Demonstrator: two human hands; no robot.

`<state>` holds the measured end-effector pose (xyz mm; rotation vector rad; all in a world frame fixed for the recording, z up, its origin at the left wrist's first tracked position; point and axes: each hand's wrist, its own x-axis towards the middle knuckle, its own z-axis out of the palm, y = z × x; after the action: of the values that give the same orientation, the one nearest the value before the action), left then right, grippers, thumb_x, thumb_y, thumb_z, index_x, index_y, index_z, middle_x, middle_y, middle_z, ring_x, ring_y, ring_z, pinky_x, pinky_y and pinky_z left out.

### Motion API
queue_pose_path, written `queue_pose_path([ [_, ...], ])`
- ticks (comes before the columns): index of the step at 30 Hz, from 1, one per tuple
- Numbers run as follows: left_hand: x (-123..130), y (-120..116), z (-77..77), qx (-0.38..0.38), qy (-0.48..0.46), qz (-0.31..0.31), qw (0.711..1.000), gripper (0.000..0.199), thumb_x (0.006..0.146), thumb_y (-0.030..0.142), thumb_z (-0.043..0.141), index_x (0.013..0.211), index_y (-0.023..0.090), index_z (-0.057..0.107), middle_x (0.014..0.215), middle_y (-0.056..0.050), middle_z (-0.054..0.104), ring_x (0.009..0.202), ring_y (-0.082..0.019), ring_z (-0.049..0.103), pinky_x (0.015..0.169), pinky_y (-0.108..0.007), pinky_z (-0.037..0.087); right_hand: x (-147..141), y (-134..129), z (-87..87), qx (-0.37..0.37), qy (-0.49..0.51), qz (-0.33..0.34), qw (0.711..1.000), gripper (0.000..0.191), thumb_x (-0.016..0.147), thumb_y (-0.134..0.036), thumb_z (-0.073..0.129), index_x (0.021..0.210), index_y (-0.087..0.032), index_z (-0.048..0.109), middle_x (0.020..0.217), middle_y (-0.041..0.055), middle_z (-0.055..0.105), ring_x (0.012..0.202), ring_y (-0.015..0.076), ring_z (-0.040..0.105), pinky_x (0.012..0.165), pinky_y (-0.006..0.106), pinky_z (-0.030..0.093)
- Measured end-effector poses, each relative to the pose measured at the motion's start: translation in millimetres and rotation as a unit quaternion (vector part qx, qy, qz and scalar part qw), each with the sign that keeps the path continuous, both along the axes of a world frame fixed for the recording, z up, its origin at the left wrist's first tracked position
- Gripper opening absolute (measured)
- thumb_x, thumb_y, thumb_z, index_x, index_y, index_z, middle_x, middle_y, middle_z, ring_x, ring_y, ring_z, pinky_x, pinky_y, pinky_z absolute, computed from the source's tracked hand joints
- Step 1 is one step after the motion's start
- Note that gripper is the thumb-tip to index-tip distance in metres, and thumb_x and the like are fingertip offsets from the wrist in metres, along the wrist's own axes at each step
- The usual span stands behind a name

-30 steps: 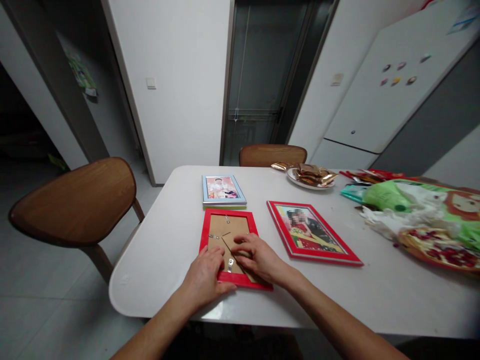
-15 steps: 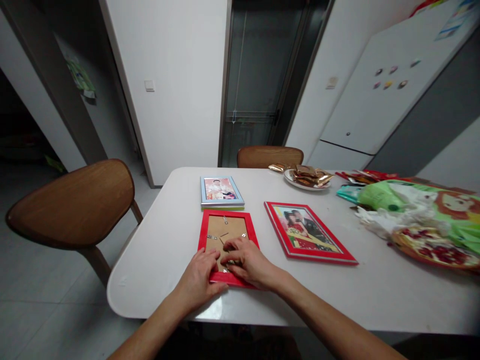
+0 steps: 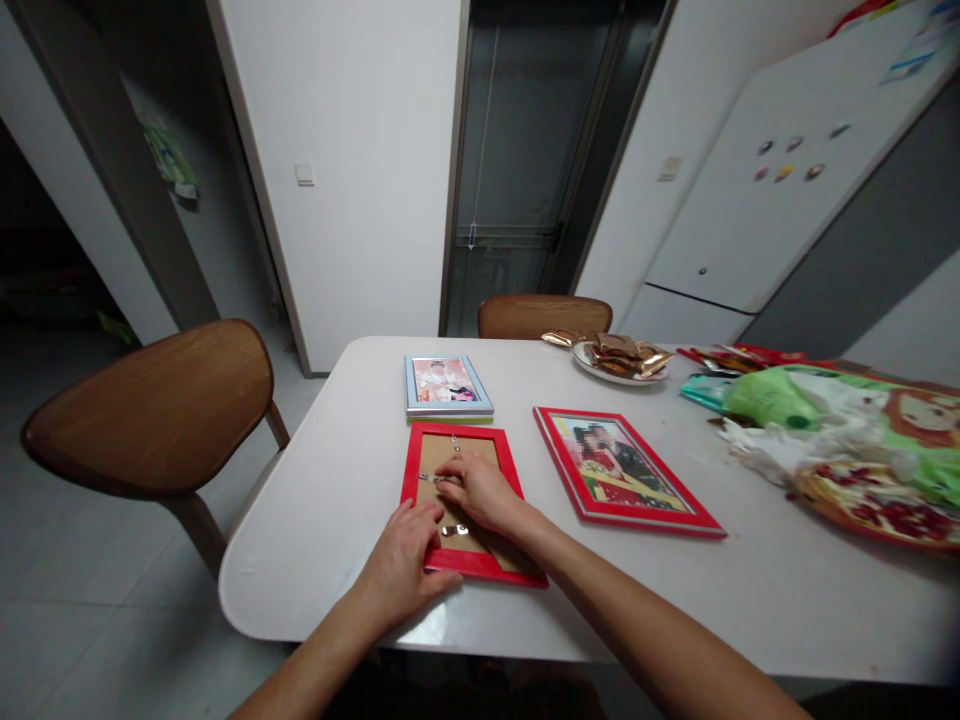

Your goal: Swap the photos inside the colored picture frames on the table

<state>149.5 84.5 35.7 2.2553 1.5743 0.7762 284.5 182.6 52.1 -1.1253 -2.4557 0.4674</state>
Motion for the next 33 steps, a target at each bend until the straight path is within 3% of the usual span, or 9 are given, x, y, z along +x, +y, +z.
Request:
queue_pose_path([
  [8, 1, 1, -1.5, -0.02, 0.003, 0.003, 1.0, 0.031, 0.054, 0.028, 0.07, 0.078, 0.015, 0.056, 0.114, -0.013, 0.054, 0.107, -0.026, 0.047, 0.098, -0.045, 0.028, -35, 18, -12.2, 0.038, -0.04, -0.054, 0.997, 0.02, 0.079, -0.027, 0.046, 0.082, -0.018, 0.064, 0.083, 0.0056, 0.061, 0.08, 0.0142, 0.052, 0.071, 0.023, 0.036],
  [12, 1, 2, -2.7, -0.019, -0.003, 0.002, 1.0, 0.026, 0.054, 0.028, 0.071, 0.071, 0.015, 0.056, 0.115, -0.013, 0.054, 0.108, -0.026, 0.046, 0.099, -0.045, 0.028, -33, 21, -13.2, 0.049, -0.047, -0.069, 0.995, 0.024, 0.08, -0.03, 0.043, 0.085, -0.016, 0.062, 0.086, 0.0078, 0.06, 0.081, 0.0154, 0.051, 0.071, 0.024, 0.035],
  [18, 6, 1, -5.3, -0.008, -0.005, 0.01, 1.0, 0.032, 0.055, 0.029, 0.07, 0.079, 0.015, 0.055, 0.114, -0.013, 0.054, 0.108, -0.026, 0.047, 0.098, -0.045, 0.028, -18, 30, -12.5, 0.092, -0.108, -0.193, 0.971, 0.03, 0.081, -0.033, 0.039, 0.092, -0.014, 0.059, 0.095, 0.0132, 0.057, 0.089, 0.0241, 0.046, 0.074, 0.034, 0.032],
  [22, 11, 2, -7.0, -0.002, -0.014, 0.015, 1.0, 0.029, 0.055, 0.027, 0.069, 0.077, 0.015, 0.054, 0.114, -0.014, 0.054, 0.107, -0.025, 0.047, 0.098, -0.045, 0.028, -15, 33, -12.2, 0.097, -0.116, -0.135, 0.979, 0.026, 0.082, -0.028, 0.037, 0.091, -0.018, 0.059, 0.097, 0.0078, 0.059, 0.085, 0.022, 0.046, 0.071, 0.032, 0.032],
  [27, 11, 2, -7.6, 0.001, -0.02, 0.013, 1.0, 0.03, 0.055, 0.028, 0.069, 0.079, 0.017, 0.054, 0.112, -0.012, 0.055, 0.106, -0.026, 0.048, 0.098, -0.048, 0.028, -17, 30, -8.6, 0.081, -0.108, -0.127, 0.983, 0.027, 0.082, -0.026, 0.037, 0.094, -0.019, 0.06, 0.099, 0.0072, 0.059, 0.087, 0.0211, 0.046, 0.073, 0.032, 0.031],
  [33, 11, 1, -7.4, -0.004, -0.009, 0.014, 1.0, 0.033, 0.055, 0.027, 0.07, 0.082, 0.015, 0.054, 0.114, -0.014, 0.053, 0.108, -0.027, 0.046, 0.098, -0.046, 0.028, 4, 6, -4.9, 0.088, -0.053, -0.097, 0.99, 0.03, 0.078, -0.031, 0.044, 0.101, -0.019, 0.058, 0.104, 0.0079, 0.055, 0.093, 0.0197, 0.045, 0.08, 0.03, 0.032],
])
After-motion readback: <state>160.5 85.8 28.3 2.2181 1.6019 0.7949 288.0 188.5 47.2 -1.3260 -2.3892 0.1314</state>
